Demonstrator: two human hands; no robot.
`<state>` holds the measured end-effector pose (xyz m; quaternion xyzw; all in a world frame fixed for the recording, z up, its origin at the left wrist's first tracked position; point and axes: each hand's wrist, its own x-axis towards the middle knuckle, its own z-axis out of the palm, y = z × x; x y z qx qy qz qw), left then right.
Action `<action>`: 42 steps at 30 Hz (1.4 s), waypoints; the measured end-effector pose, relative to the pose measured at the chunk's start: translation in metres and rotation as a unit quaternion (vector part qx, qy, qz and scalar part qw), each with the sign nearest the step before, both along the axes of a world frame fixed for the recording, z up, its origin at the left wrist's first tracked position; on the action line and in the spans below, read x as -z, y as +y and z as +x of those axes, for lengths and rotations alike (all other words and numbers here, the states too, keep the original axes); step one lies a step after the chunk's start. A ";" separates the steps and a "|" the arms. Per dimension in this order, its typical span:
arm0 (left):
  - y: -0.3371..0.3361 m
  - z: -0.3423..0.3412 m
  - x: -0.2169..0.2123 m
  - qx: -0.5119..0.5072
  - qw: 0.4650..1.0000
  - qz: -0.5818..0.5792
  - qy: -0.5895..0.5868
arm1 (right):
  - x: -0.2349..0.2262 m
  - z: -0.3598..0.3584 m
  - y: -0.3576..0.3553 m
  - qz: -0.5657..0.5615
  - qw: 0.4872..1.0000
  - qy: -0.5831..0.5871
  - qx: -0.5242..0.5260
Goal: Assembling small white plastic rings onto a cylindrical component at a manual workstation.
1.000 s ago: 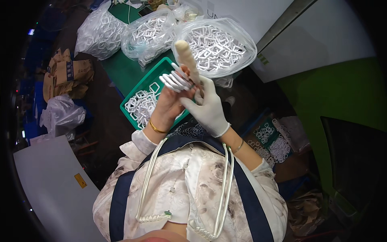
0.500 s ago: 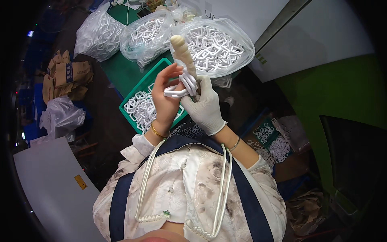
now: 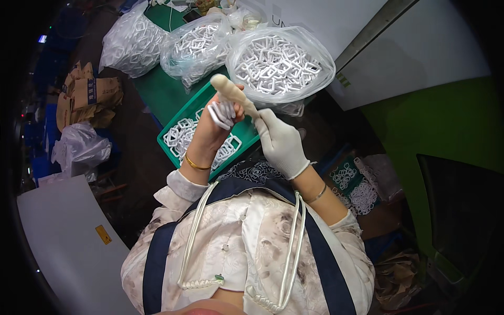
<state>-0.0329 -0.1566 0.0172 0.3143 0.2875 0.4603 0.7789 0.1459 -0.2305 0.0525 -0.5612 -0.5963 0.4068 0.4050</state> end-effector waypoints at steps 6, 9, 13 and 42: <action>0.003 -0.004 0.013 0.094 0.965 -0.147 -0.196 | 0.015 0.004 -0.018 0.053 0.988 -0.140 -0.026; -0.002 -0.001 0.011 0.175 0.932 -0.190 -0.254 | 0.010 0.009 0.001 -0.003 0.992 -0.112 0.056; -0.007 0.008 0.002 0.106 0.924 -0.207 -0.303 | -0.011 -0.010 0.004 0.010 0.993 0.095 0.068; -0.009 0.019 -0.004 0.138 0.912 -0.177 -0.344 | -0.024 -0.012 0.020 -0.013 0.998 0.016 -0.055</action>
